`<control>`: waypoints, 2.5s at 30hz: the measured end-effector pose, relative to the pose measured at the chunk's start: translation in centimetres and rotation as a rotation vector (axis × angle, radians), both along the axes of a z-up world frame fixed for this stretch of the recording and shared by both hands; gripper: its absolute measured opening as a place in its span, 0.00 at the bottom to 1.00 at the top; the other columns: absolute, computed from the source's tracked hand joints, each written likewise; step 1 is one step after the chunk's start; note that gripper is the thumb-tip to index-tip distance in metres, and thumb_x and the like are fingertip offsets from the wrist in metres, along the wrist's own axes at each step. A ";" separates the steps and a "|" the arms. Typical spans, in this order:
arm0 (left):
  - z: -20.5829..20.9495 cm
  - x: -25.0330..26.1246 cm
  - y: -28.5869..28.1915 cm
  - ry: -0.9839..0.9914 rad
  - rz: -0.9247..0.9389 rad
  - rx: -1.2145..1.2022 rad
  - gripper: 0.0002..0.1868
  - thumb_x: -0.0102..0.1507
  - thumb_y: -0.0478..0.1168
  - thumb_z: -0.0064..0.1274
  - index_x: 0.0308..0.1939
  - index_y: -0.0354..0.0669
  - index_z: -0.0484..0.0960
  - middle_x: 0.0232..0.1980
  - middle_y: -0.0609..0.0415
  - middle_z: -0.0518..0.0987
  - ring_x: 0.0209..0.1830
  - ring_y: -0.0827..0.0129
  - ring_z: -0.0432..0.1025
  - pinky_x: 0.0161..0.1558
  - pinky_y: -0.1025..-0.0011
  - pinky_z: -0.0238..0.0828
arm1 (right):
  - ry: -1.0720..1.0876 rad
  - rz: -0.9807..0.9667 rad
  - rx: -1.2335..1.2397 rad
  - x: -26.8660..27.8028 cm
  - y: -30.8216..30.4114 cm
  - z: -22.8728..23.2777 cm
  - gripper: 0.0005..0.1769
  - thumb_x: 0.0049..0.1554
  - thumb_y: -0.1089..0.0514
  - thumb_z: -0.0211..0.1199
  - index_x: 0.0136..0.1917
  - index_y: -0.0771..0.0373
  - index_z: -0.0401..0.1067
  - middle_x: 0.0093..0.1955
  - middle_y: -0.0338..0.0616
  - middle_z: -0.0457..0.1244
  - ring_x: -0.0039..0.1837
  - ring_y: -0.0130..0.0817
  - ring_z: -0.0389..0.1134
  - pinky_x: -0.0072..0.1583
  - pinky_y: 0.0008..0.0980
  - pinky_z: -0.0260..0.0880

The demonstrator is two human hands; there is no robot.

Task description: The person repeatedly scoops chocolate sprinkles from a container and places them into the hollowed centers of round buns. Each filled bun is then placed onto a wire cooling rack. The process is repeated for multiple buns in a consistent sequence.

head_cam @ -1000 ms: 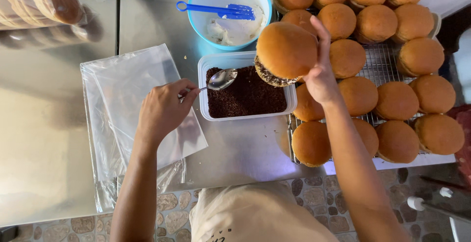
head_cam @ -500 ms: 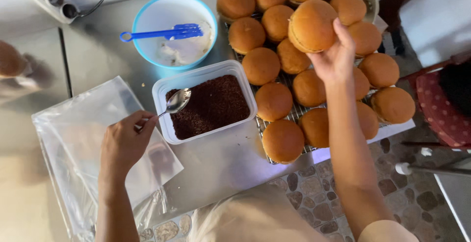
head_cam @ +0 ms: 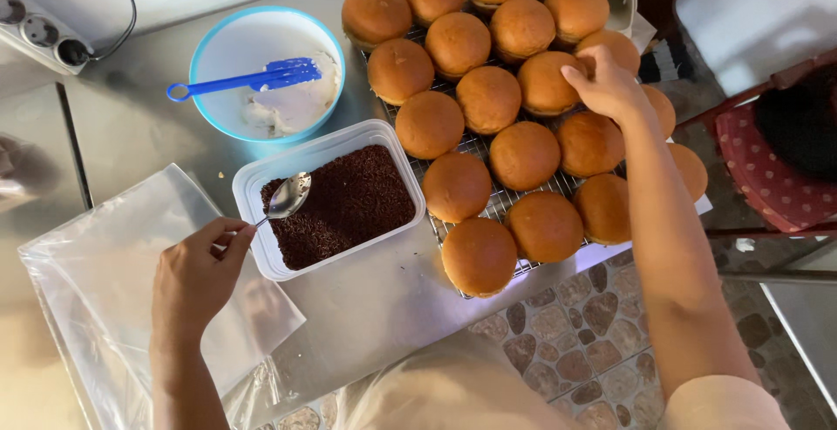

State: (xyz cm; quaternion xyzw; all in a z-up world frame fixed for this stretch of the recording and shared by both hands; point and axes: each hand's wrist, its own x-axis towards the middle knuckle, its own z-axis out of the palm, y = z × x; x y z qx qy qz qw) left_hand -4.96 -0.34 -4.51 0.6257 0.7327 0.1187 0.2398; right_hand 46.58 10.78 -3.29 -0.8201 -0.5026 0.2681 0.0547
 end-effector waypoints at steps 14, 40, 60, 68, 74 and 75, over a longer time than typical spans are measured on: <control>-0.6 0.3 0.3 -0.047 -0.042 0.070 0.09 0.64 0.49 0.52 0.39 0.52 0.82 0.27 0.57 0.80 0.27 0.68 0.72 0.37 0.69 0.65 | -0.336 0.454 0.085 8.1 -6.8 -5.9 0.52 0.36 0.17 0.57 0.56 0.61 0.64 0.81 0.48 0.35 0.83 0.45 0.20 0.67 0.71 0.07; -2.4 4.3 1.4 0.432 -0.181 0.262 0.12 0.65 0.55 0.47 0.37 0.60 0.82 0.34 0.61 0.81 0.31 0.61 0.78 0.35 0.61 0.76 | 2.192 -0.213 0.547 -7.0 -9.3 -8.2 0.36 0.53 0.49 0.61 0.71 0.61 0.57 0.75 0.59 0.51 0.74 0.66 0.49 0.71 0.53 0.57; 1.5 4.8 1.5 -0.072 -0.435 -0.018 0.11 0.63 0.44 0.47 0.40 0.46 0.84 0.37 0.47 0.83 0.36 0.49 0.78 0.41 0.54 0.76 | 1.588 -0.008 0.345 -13.9 -5.9 -9.0 0.40 0.56 0.29 0.46 0.75 0.46 0.49 0.72 0.42 0.52 0.68 0.46 0.60 0.59 0.55 0.70; 4.8 3.2 1.2 0.132 -0.349 0.133 0.12 0.65 0.48 0.46 0.37 0.50 0.82 0.33 0.52 0.82 0.30 0.54 0.78 0.35 0.56 0.76 | 1.363 0.287 0.510 -19.9 -6.5 -3.7 0.36 0.56 0.35 0.56 0.70 0.43 0.43 0.67 0.50 0.52 0.68 0.48 0.57 0.63 0.55 0.68; 5.4 5.2 0.3 0.307 -0.344 0.492 0.09 0.66 0.44 0.44 0.40 0.51 0.80 0.30 0.56 0.77 0.27 0.64 0.76 0.27 0.67 0.75 | 1.709 0.139 0.295 -23.0 -5.1 -8.3 0.31 0.59 0.36 0.50 0.71 0.45 0.50 0.63 0.47 0.57 0.60 0.43 0.64 0.54 0.47 0.75; 5.1 5.5 0.2 0.357 -0.330 0.599 0.07 0.66 0.42 0.45 0.41 0.50 0.79 0.31 0.57 0.76 0.28 0.65 0.76 0.26 0.70 0.74 | 1.760 0.119 0.265 -23.0 -5.0 -9.0 0.31 0.59 0.34 0.47 0.71 0.46 0.51 0.64 0.47 0.57 0.61 0.43 0.64 0.54 0.45 0.75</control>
